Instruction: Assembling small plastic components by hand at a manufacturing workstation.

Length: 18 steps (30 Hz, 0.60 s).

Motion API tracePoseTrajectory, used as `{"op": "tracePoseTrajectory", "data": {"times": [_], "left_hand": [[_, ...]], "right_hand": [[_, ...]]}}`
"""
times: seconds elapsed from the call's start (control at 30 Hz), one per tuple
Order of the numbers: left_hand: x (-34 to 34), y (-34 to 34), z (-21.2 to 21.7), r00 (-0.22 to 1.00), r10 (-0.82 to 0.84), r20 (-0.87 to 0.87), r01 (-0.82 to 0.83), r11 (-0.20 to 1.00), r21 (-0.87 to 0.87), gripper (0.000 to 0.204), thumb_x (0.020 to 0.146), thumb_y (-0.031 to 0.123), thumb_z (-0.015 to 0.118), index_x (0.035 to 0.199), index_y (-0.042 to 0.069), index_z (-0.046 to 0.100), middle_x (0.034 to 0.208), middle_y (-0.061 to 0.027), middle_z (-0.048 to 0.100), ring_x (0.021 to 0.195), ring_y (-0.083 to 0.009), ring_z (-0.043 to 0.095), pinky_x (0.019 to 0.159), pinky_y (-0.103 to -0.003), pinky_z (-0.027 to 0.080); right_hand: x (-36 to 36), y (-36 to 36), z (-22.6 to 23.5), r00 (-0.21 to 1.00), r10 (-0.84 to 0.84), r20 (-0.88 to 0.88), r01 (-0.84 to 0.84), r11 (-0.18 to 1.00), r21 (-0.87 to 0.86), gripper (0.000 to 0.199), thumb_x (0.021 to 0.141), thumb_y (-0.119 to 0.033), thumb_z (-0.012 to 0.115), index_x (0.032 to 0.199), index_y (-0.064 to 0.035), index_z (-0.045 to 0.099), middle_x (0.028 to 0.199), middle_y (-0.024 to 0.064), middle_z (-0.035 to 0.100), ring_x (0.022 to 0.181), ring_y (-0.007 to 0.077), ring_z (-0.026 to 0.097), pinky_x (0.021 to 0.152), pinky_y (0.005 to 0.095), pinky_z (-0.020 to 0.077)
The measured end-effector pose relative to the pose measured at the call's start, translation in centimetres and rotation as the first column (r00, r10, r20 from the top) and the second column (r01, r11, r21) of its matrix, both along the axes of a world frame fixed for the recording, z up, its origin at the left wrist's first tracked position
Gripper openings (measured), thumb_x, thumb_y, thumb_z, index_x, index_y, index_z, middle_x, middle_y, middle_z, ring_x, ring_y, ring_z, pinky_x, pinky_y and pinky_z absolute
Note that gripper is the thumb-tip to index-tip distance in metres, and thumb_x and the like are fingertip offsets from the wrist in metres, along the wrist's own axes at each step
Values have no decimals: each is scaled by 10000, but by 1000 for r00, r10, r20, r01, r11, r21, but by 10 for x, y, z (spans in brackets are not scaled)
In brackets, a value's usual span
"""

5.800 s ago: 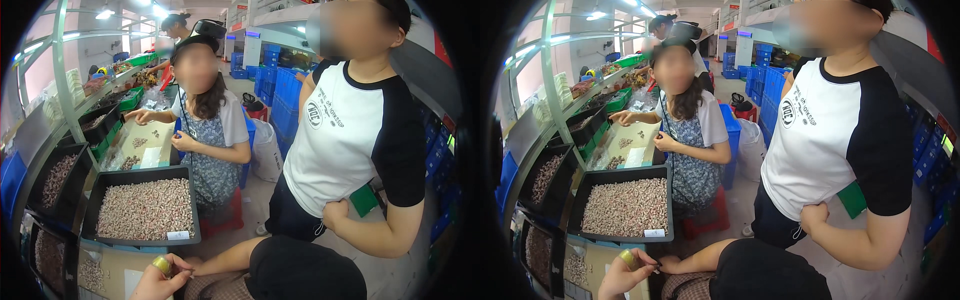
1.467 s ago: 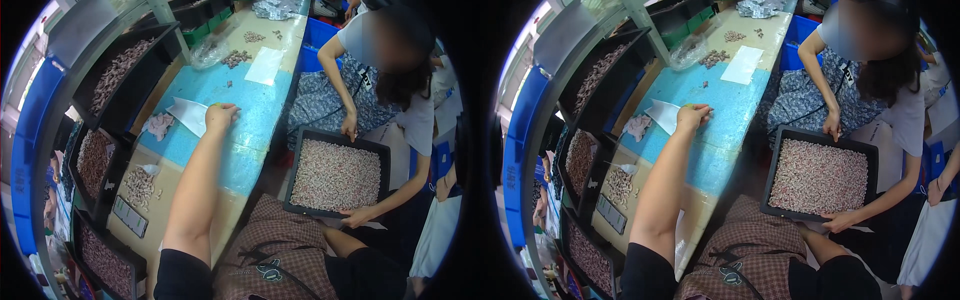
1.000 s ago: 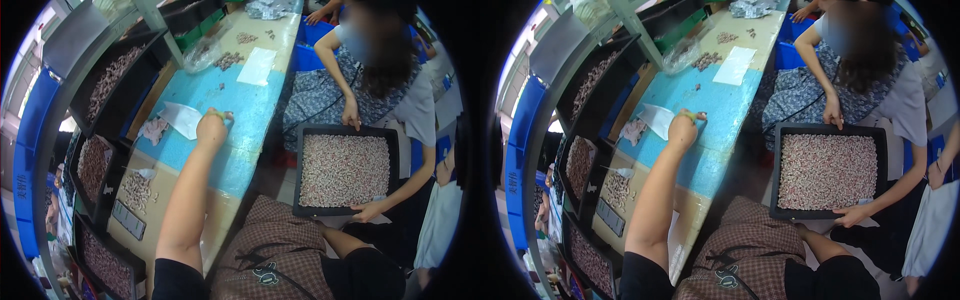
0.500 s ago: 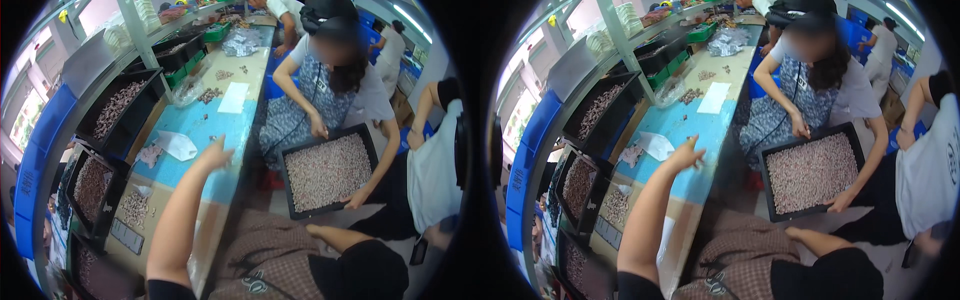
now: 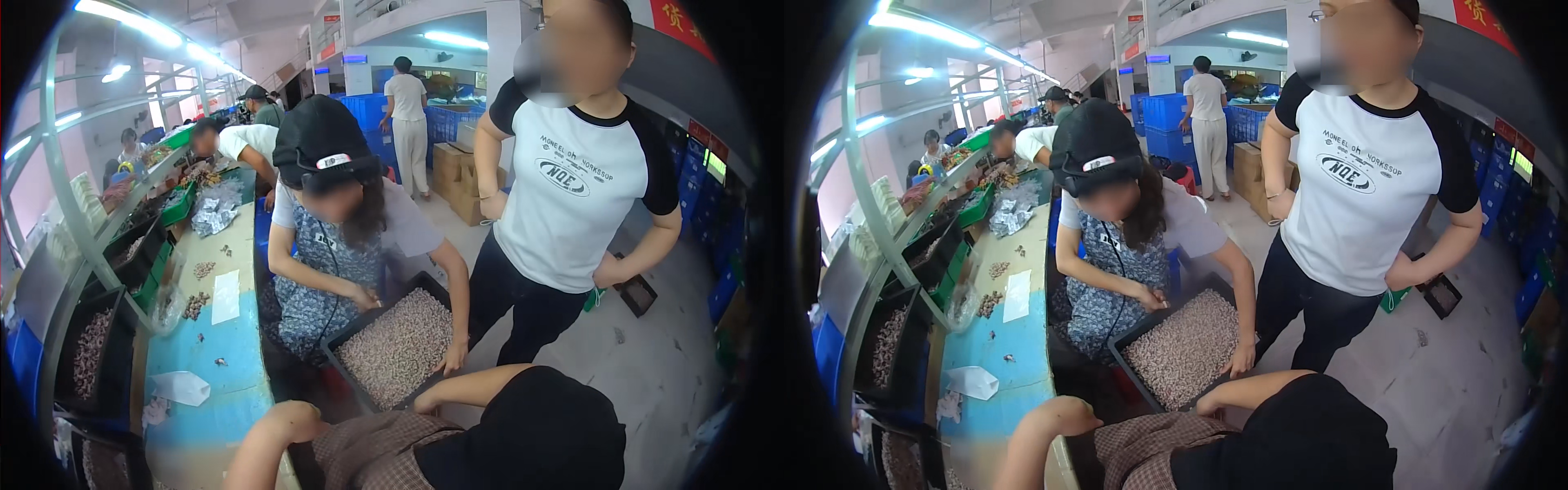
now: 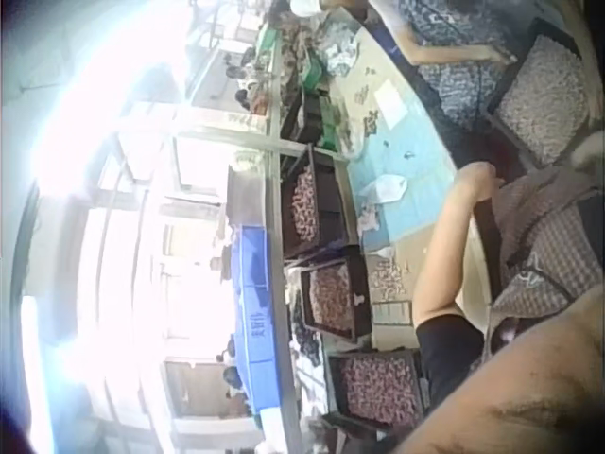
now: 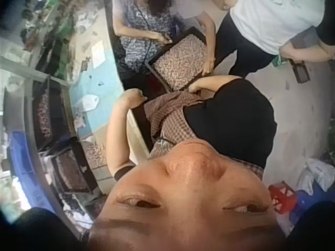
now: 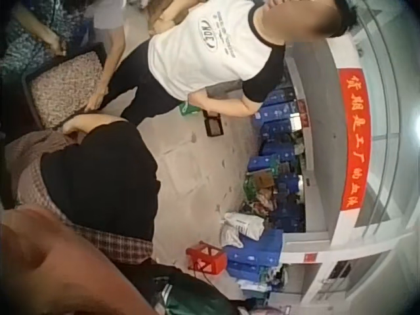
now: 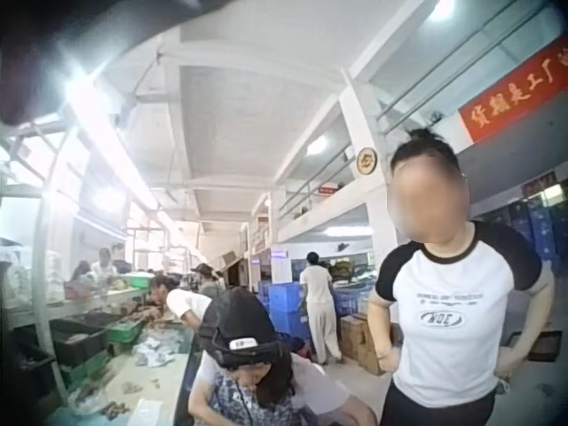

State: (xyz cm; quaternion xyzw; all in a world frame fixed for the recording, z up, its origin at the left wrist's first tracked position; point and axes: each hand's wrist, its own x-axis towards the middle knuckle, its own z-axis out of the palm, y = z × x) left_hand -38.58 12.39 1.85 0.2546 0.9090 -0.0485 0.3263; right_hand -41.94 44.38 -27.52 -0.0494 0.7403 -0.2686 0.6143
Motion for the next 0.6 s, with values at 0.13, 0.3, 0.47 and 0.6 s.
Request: {"op": "tracePoseTrajectory", "data": {"times": [0.13,0.3,0.47,0.6], "left_hand": [[27,15,21,998,8,61,-9,1000,11,452,885,411,455,1012,55,704,1092,-159,657,1054,-333,605,923,-408,463],[48,13,15,996,-89,-4,89,990,106,433,887,402,472,978,49,705,1042,-171,664,1013,-346,613,892,-416,472],[67,10,-2,999,28,-18,-26,993,112,423,898,423,497,926,45,685,948,-180,673,937,-363,627,837,-446,481],[94,7,1,991,125,-54,-109,965,239,409,904,414,502,910,37,662,936,-179,673,928,-350,635,821,-448,489]], "right_hand": [[-2,-18,-4,993,50,-103,-44,997,62,326,900,-264,541,1091,-30,661,1064,174,657,907,339,652,736,476,547],[-11,17,-64,803,273,-529,-324,946,-4,278,805,-238,609,882,14,696,824,193,672,688,308,639,609,456,484],[1,-10,-22,950,94,-299,-80,995,58,389,904,-320,554,1160,-41,642,950,134,677,804,259,651,703,376,540],[-17,3,-38,974,50,-220,-17,988,151,451,873,-390,600,1173,-55,637,953,145,671,813,262,650,721,373,541]]}}
